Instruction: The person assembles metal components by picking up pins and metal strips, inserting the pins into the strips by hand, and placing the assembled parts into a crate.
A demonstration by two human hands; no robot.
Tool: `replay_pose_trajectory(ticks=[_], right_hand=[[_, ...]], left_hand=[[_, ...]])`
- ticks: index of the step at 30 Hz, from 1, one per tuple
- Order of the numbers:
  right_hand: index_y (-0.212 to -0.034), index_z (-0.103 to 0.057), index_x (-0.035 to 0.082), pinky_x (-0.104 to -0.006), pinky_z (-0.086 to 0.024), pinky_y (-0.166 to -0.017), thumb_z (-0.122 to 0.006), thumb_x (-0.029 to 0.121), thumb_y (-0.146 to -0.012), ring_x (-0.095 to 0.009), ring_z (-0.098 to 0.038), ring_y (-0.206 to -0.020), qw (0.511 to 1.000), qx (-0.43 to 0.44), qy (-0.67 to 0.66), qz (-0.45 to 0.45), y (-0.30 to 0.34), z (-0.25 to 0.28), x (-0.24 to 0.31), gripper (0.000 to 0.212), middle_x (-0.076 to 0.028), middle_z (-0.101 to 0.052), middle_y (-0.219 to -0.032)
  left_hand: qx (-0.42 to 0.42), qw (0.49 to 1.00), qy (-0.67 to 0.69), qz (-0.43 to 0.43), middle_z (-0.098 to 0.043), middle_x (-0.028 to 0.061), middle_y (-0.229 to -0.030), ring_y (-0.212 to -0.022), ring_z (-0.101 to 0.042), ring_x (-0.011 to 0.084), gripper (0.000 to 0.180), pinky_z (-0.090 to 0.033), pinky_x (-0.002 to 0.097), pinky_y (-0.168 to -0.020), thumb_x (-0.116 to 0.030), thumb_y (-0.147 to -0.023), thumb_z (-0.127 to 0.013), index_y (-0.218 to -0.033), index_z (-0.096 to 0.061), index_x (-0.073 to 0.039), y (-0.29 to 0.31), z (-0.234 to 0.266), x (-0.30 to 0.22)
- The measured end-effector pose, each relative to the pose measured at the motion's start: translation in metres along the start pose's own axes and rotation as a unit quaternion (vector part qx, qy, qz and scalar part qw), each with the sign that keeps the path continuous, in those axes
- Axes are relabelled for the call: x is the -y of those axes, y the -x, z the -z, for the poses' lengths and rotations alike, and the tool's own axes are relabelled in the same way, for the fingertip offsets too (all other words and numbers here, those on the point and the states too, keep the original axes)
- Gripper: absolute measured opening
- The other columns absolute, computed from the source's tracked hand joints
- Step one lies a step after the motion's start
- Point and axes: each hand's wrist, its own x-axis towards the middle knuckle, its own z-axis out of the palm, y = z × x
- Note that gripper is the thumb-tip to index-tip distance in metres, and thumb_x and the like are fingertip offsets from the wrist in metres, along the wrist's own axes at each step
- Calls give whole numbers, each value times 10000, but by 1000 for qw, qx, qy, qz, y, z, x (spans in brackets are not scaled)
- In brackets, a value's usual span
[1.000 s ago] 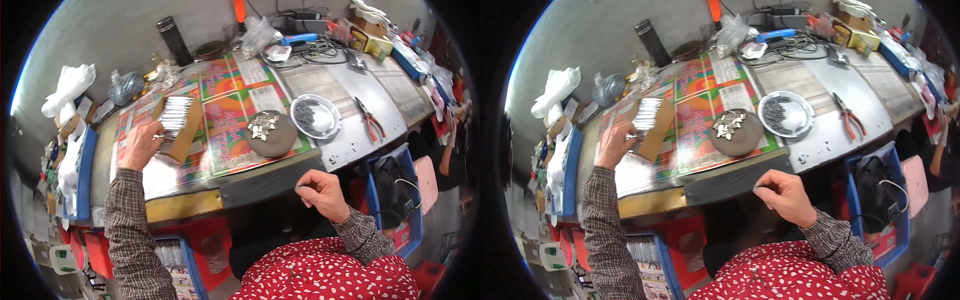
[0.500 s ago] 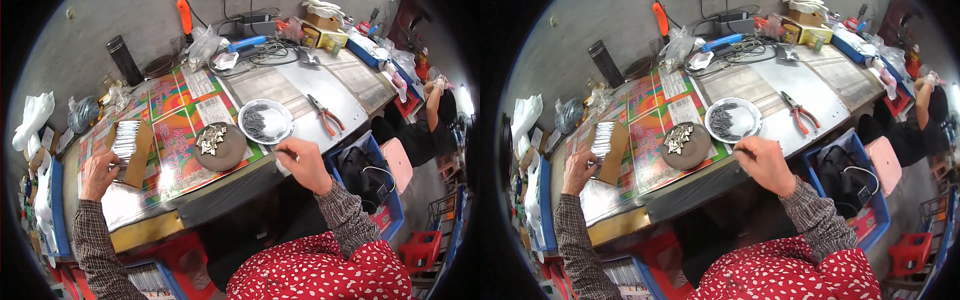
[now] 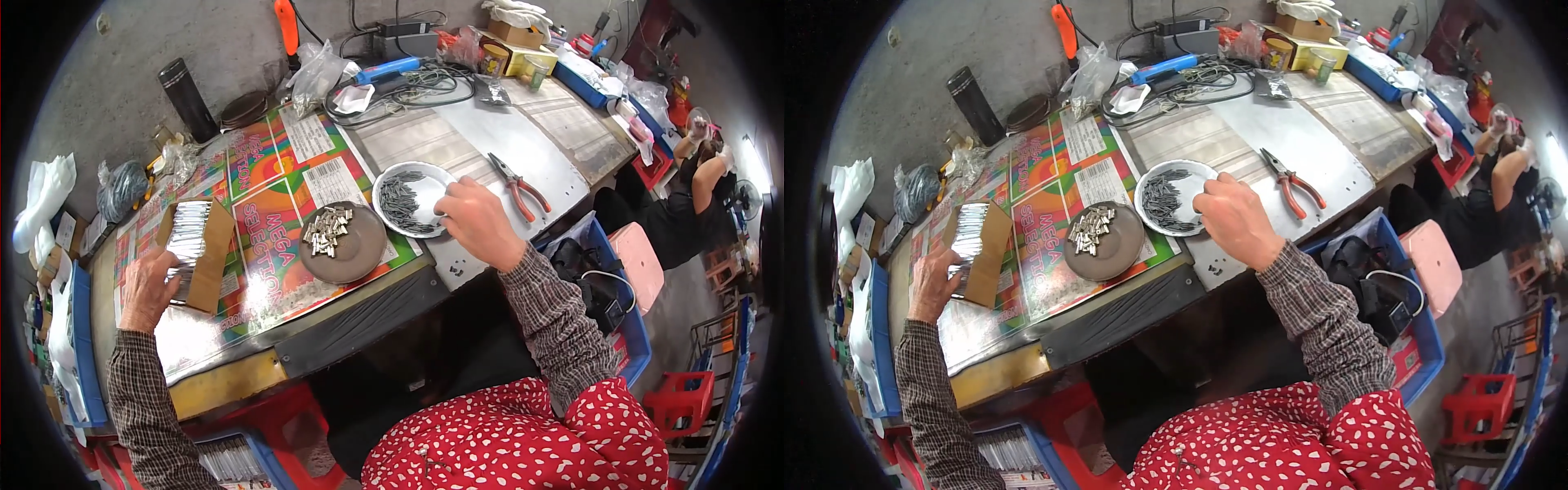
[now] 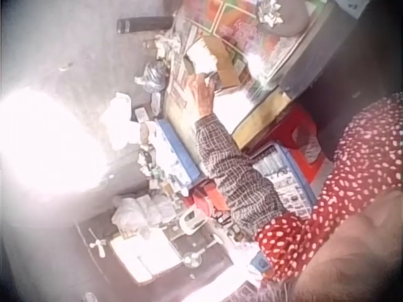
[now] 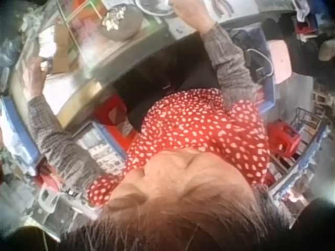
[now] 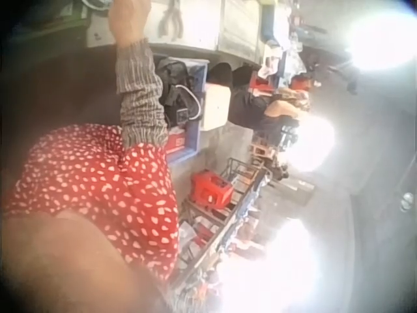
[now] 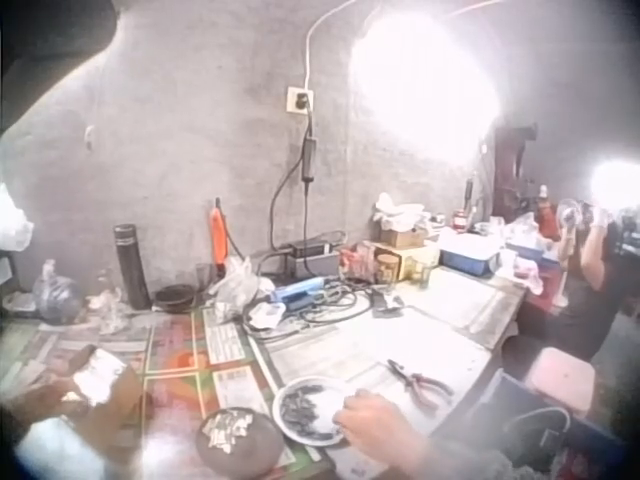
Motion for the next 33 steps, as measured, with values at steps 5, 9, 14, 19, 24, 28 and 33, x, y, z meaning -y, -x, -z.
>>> replay_pose_trajectory(ticks=[5,9,14,19,24,28,33], right_hand=[[-638,-537,61,-383,-394,-643,-559,26,-682,-259,-525,-737,999,22,23,26,-6,-3,-6,61,-75,-523,-680],[-621,-517,60,-384,-390,-647,-557,25,-675,-262,-524,-721,999,35,26,28,-8,-10,-10,76,-73,-513,-651],[-619,-501,19,-429,-406,-650,-557,33,-629,-331,-544,-716,997,73,17,24,-12,-12,-19,58,-140,-537,-631],[-674,-495,0,-432,-430,-681,-588,86,-636,-340,-536,-746,994,107,21,13,-14,-14,-24,132,-156,-551,-696],[-693,-510,-7,-429,-432,-674,-572,94,-660,-338,-537,-743,998,57,-21,-8,-7,-13,-23,123,-161,-554,-703],[-733,-503,4,-413,-438,-692,-564,68,-670,-341,-541,-761,999,19,-24,-27,-5,-13,-20,109,-158,-564,-738],[-768,-509,8,-410,-440,-667,-561,38,-715,-325,-555,-748,994,-28,-62,-84,-1,1,-5,79,-157,-569,-753]], left_hand=[[5,1000,-11,-12,-570,156,-786,-777,-567,355,139,-431,433,-671,-34,-665,-644,-787,-578,-22,-1,-3,4],[-17,1000,4,-9,-560,160,-780,-762,-559,363,101,-428,434,-654,-6,-688,-620,-772,-566,-20,3,1,-5],[-35,999,-10,12,-560,156,-787,-757,-559,364,83,-425,437,-647,-22,-729,-613,-785,-553,-28,4,-3,-9],[-85,994,-69,-7,-553,142,-766,-718,-578,332,71,-438,419,-592,-28,-768,-601,-785,-532,-32,14,-7,-7],[-247,967,-55,-12,-590,108,-793,-704,-588,292,38,-455,368,-597,-33,-811,-590,-827,-555,-38,21,-12,-24],[-309,950,-43,1,-619,133,-834,-726,-595,311,91,-457,373,-622,-5,-815,-599,-906,-594,-16,42,0,-55],[-283,946,128,92,-585,103,-722,-567,-542,201,88,-414,290,-501,20,-786,-631,-862,-593,-2,62,-4,-109]])
